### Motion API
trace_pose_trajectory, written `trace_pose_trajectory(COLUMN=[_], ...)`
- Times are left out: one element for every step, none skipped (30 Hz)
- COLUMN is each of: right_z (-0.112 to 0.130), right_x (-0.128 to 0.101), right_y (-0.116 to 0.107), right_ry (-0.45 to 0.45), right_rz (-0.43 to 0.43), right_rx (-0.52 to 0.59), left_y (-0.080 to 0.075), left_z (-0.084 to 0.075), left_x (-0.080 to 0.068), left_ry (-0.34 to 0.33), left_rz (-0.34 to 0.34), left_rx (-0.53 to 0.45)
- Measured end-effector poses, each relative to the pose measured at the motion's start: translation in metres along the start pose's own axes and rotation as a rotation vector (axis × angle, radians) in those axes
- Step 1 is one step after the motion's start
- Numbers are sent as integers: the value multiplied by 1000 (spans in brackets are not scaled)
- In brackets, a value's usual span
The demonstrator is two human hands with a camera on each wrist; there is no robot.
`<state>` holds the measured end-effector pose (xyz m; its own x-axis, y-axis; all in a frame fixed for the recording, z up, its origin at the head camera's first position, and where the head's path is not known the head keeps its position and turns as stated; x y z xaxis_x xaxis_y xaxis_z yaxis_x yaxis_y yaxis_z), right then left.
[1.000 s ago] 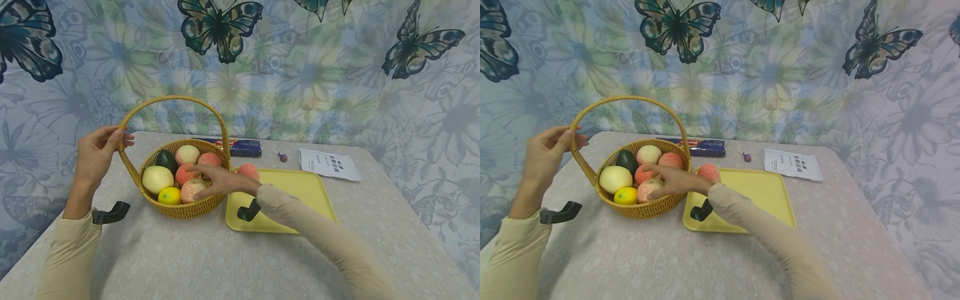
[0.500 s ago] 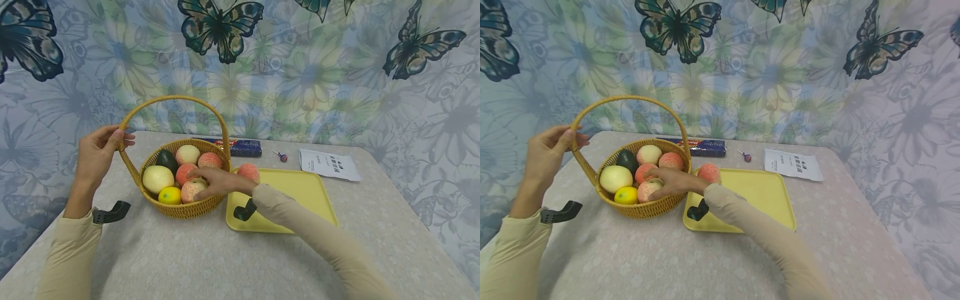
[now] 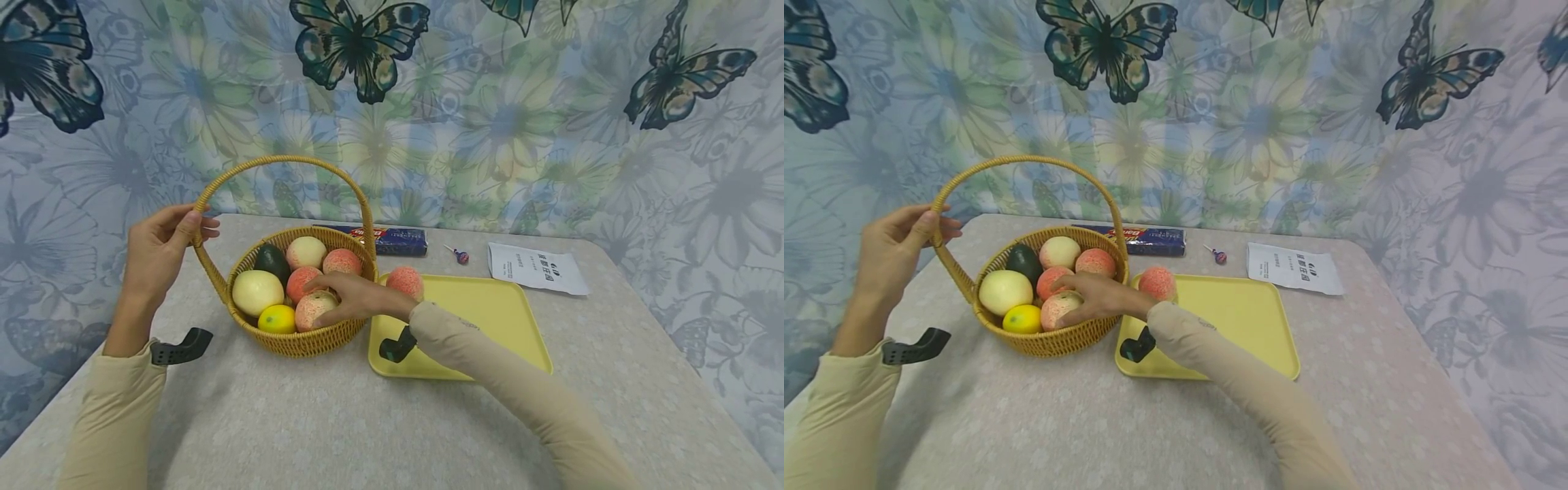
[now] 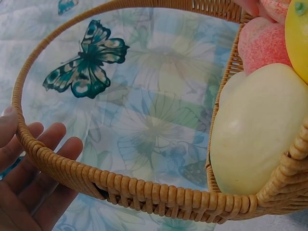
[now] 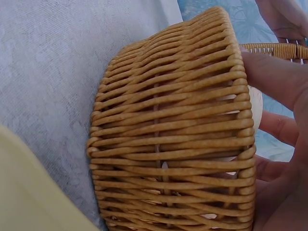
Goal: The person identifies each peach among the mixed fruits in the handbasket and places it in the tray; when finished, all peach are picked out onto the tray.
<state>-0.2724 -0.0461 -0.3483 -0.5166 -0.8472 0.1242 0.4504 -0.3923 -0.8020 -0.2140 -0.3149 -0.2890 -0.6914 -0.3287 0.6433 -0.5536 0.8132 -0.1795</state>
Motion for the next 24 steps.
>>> trace_pose_trajectory(right_z=[0, 0, -1, -1, -1, -2, -2, -2, -2, -2, -2, -3, -2, -3, -3, -3, -4, -4, -5, -5, -6, -6, -6, -6], right_x=[0, 0, 0, 0, 0, 0, 0, 0, -1, -1, -1, -1, -2, -2, -2, -2, -2, -3, -3, -4, -4, -5, -6, -6], right_y=[0, 0, 0, 0, 0, 0, 0, 0, 0, 0, -1, -1, -2, -2, -3, -3, -3, -3, -4, -4, -4, -5, -5, -5], right_ry=[0, -1, 0, 1, 1, 3, 4, 3, 4, 3, 3, 2, 0, -4, -7, -11, -13, -15, -17, -15, -11, -6, 0, 3], right_rz=[-4, -7, -11, -14, -15, -18, -20, -23, -26, -29, -32, -35, -38, -42, -44, -46, -49, -49, -51, -51, -52, -54, -57, -60], right_rx=[2, 5, 11, 18, 23, 29, 35, 41, 47, 55, 60, 67, 73, 78, 81, 82, 82, 88, 97, 108, 120, 135, 152, 169], left_y=[0, 0, -1, -1, -1, -1, -1, -1, -1, -1, -1, -1, -1, -1, -1, -1, -1, -1, -1, -1, -1, -1, -1, -1], left_z=[0, 0, 0, 0, 0, 1, 1, 1, 1, 1, 1, 1, 1, 1, 1, 1, 1, 1, 1, 1, 1, 1, 1, 1], left_x=[0, 0, 0, 0, 0, 0, 0, 0, 0, 0, 0, 1, 1, 1, 1, 2, 2, 2, 2, 2, 2, 2, 2, 2], left_ry=[0, 1, 0, 0, 0, 1, 2, 2, 2, 2, 1, 0, -2, -3, -4, -5, -6, -6, -6, -5, -4, -3, -1, 0], left_rz=[0, 0, 1, 1, 2, 2, 2, 2, 3, 2, 3, 3, 3, 3, 4, 4, 4, 5, 5, 5, 5, 5, 4, 3], left_rx=[0, 1, -3, -2, -2, 0, 1, 2, 1, 6, 6, 6, 6, 5, 2, 0, -2, -4, -6, -5, -3, 1, 5, 8])
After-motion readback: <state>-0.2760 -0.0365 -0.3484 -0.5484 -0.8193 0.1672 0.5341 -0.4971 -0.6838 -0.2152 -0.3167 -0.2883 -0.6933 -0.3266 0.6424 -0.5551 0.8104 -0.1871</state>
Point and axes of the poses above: each hand's wrist, its own x-axis towards the middle knuckle, its own y-axis out of the palm, z = x × y, the point moved 3 cm from there along x, towards the middle knuckle, and after that the axes turned 10 degrees about -z, right-handed, at the moved point
